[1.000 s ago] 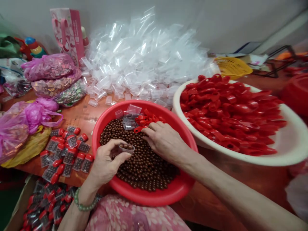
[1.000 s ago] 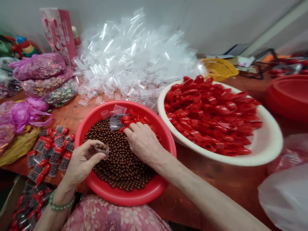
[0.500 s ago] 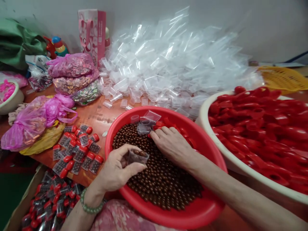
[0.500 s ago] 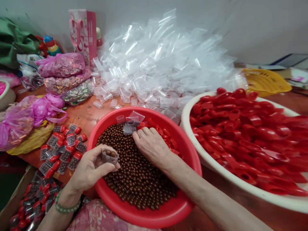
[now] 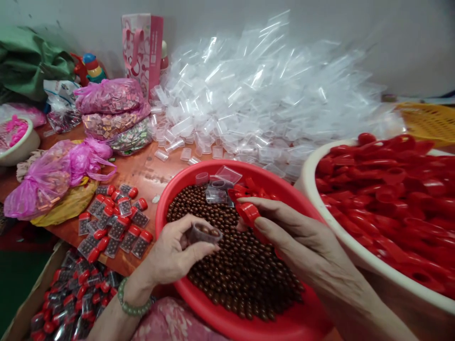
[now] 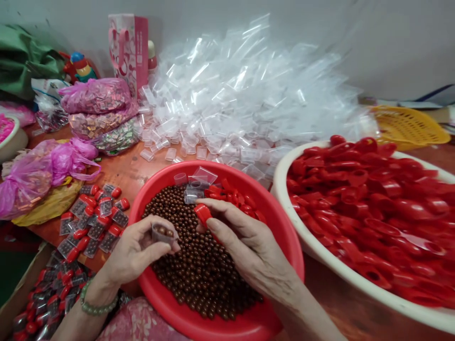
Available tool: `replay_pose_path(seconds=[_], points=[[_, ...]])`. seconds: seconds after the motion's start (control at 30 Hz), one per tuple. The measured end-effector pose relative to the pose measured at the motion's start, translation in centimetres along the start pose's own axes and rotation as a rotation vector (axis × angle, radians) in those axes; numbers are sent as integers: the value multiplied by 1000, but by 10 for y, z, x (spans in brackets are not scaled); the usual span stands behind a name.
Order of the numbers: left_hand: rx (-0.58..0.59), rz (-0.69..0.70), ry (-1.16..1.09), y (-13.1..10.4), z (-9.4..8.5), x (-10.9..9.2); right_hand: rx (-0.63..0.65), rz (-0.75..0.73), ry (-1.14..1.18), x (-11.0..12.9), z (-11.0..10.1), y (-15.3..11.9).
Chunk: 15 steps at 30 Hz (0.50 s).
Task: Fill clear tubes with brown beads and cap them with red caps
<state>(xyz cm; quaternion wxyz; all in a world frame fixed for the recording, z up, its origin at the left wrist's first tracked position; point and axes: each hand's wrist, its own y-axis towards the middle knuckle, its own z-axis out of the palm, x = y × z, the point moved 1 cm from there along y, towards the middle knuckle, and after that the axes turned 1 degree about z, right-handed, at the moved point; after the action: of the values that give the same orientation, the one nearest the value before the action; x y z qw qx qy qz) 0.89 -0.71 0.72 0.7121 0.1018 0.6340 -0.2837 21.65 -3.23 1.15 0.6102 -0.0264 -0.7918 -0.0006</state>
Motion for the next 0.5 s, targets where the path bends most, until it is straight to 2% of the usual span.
replay_pose_path(seconds=[0.07,0.13,0.2,0.33,0.5], points=[[-11,-11,12,0,2,0,51,14,81,4,5,-3],[30,-16,0,-1,4,-1,62,44,155,7,9,-4],[49,-11,-22,-2,7,-3,10,73,204,8,13,-3],[11,-24,-52,1,12,-1,-108,84,244,4,17,-1],[-46,-59,-164,8,21,6,-103,99,266,-4,20,1]])
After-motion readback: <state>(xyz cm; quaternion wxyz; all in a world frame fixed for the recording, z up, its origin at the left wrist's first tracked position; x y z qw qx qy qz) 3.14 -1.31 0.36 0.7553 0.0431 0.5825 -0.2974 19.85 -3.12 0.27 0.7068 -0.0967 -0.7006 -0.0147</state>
